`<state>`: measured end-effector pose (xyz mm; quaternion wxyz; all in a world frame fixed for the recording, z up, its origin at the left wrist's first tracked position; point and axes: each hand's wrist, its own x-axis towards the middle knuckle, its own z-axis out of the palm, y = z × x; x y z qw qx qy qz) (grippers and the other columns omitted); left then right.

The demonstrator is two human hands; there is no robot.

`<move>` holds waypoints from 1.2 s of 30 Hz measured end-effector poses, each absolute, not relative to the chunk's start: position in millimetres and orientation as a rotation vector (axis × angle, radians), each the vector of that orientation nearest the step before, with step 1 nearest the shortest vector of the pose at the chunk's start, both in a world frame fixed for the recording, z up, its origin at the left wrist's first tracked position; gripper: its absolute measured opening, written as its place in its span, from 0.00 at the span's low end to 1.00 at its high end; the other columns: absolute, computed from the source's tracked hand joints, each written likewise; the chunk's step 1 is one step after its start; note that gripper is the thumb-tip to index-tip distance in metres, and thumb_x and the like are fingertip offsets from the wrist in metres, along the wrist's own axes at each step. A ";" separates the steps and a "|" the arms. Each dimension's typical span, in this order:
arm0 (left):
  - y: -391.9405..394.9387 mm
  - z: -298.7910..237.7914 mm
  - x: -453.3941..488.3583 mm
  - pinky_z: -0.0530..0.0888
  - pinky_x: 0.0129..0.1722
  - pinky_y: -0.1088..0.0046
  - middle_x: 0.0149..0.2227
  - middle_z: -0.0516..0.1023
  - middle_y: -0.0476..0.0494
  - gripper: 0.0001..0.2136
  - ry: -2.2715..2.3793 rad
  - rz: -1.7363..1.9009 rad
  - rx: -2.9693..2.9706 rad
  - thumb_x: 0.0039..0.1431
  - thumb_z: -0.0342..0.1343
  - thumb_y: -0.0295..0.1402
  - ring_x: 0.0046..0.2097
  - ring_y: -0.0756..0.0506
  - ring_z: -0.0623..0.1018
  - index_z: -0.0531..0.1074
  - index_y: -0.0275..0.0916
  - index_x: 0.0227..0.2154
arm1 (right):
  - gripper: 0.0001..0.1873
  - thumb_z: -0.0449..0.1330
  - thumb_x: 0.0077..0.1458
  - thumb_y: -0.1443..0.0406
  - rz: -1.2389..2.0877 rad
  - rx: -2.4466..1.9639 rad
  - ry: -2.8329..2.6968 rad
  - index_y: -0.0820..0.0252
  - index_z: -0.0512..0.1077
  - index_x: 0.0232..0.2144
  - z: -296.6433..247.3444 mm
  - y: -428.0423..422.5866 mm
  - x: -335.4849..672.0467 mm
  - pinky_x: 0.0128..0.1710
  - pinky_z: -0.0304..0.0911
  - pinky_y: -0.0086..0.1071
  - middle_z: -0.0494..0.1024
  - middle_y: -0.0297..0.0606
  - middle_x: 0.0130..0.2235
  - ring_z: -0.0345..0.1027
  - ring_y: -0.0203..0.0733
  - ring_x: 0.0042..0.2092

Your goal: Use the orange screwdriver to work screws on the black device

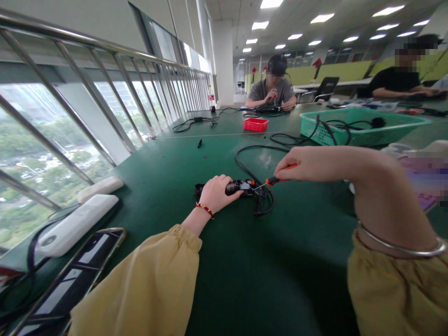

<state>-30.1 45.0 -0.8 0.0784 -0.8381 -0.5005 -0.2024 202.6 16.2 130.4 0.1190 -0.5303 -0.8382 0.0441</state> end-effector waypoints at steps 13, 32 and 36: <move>44.7 -0.5 -29.3 0.67 0.36 0.68 0.32 0.70 0.45 0.17 -1.497 -0.620 -2.513 0.53 0.49 0.49 0.36 0.45 0.70 0.66 0.39 0.32 | 0.15 0.48 0.49 0.60 0.520 -1.644 -2.646 0.59 0.63 0.15 142.5 15.1 197.9 0.20 0.47 0.28 0.59 0.31 0.18 0.49 0.31 0.19; 45.1 -2.2 -29.3 0.66 0.35 0.69 0.31 0.69 0.46 0.17 -1.476 -0.639 -2.522 0.53 0.48 0.50 0.35 0.45 0.69 0.66 0.39 0.31 | 0.08 0.59 0.43 0.65 0.416 -1.514 -2.466 0.58 0.71 0.31 137.2 25.5 205.5 0.21 0.56 0.26 0.73 0.31 0.24 0.64 0.33 0.22; 46.6 -0.5 -32.4 0.66 0.34 0.69 0.30 0.69 0.47 0.17 -1.451 -0.654 -2.553 0.52 0.49 0.49 0.34 0.46 0.69 0.66 0.39 0.30 | 0.15 0.52 0.52 0.55 0.301 -1.602 -2.379 0.59 0.70 0.26 131.5 28.9 202.0 0.22 0.54 0.29 0.69 0.32 0.19 0.61 0.33 0.20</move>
